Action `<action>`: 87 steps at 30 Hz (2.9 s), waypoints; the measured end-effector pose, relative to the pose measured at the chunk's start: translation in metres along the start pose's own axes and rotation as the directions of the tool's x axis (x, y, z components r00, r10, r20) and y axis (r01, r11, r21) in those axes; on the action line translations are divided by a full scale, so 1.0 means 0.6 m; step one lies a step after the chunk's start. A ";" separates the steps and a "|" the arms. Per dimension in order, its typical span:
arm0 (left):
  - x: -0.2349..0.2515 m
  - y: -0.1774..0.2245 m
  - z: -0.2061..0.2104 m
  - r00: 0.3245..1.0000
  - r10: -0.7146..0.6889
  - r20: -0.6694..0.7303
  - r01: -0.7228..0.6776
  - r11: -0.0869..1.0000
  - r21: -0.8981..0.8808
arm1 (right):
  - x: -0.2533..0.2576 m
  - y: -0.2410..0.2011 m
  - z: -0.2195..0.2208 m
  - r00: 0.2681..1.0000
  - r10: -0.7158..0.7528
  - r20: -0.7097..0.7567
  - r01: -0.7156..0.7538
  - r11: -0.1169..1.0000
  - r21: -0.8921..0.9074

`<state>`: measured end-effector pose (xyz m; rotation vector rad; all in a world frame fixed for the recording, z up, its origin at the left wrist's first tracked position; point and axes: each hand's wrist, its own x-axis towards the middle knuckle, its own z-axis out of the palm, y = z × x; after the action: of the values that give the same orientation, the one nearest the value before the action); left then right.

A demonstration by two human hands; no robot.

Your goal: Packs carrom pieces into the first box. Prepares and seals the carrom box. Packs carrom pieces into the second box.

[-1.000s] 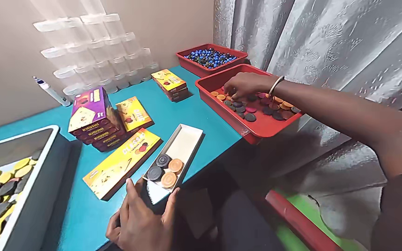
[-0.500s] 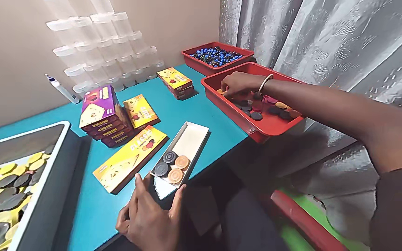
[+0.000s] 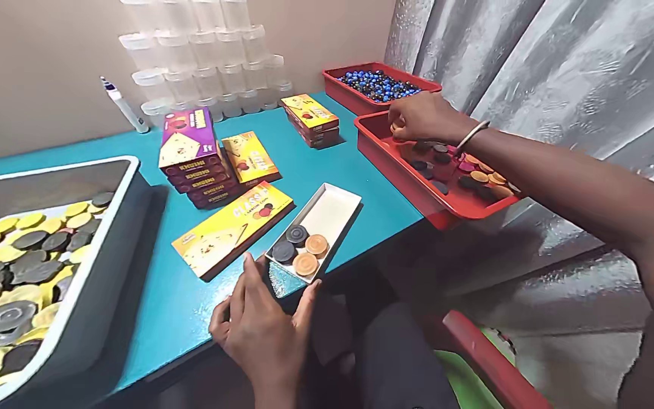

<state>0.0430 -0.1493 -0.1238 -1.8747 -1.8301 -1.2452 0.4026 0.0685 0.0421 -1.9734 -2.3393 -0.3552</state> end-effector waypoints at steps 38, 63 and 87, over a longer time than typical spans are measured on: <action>0.004 0.005 -0.003 0.999 -0.019 0.048 0.020 1.000 -0.018 | -0.097 0.037 -0.046 0.857 -0.196 0.476 0.207 0.978 0.031; 0.002 -0.001 0.000 0.999 -0.005 0.034 0.005 1.000 -0.005 | -0.114 0.018 -0.024 0.947 -0.140 0.289 0.163 0.985 -0.057; 0.000 0.001 0.003 1.000 -0.005 -0.019 0.005 1.000 -0.024 | -0.059 -0.241 -0.025 0.531 -0.795 0.294 0.639 0.603 0.477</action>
<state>0.0442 -0.1485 -0.1248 -1.8648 -1.8193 -1.2880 0.2658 0.0090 0.0302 -0.8738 -3.1943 0.5609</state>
